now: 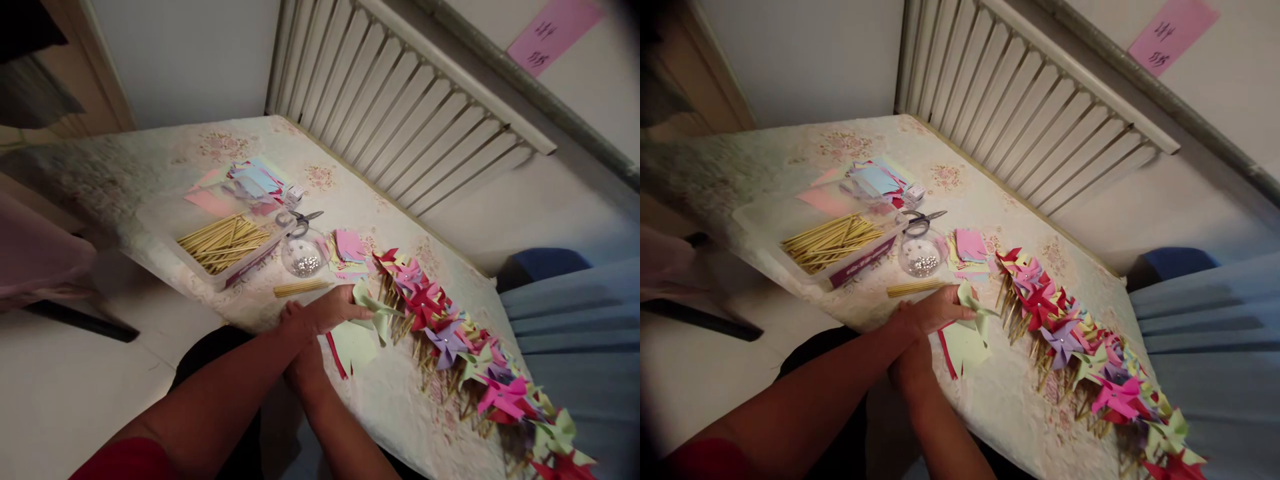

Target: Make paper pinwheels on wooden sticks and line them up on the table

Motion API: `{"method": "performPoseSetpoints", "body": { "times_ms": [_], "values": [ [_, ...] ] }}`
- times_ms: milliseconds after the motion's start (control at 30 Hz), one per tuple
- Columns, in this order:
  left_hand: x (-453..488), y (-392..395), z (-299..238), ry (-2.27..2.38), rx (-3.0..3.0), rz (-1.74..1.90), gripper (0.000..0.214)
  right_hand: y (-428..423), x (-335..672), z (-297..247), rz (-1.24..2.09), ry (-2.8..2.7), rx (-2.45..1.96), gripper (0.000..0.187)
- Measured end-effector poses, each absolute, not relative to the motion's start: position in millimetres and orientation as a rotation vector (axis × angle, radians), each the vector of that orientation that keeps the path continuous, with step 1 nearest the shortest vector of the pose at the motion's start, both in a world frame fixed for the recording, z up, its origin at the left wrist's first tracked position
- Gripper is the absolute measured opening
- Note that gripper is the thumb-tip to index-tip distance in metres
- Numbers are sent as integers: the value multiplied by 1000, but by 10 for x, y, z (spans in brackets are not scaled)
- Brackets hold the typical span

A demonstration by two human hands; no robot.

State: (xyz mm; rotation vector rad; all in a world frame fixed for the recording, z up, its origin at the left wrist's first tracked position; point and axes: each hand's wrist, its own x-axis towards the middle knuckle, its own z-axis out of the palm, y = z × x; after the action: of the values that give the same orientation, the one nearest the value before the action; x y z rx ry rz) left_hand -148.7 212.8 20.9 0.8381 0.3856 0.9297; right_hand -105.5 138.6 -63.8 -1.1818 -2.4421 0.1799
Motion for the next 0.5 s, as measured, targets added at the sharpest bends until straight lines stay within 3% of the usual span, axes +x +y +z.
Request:
{"method": "performPoseSetpoints", "body": {
  "times_ms": [167,500],
  "values": [
    [-1516,2130,121,378,907,900,35,1505,-1065,-778,35,-2469,-1233,53],
    [-1466,2102,214,360,884,834,37,1720,-1067,-657,-89,-2260,-1336,38]
  ]
}}
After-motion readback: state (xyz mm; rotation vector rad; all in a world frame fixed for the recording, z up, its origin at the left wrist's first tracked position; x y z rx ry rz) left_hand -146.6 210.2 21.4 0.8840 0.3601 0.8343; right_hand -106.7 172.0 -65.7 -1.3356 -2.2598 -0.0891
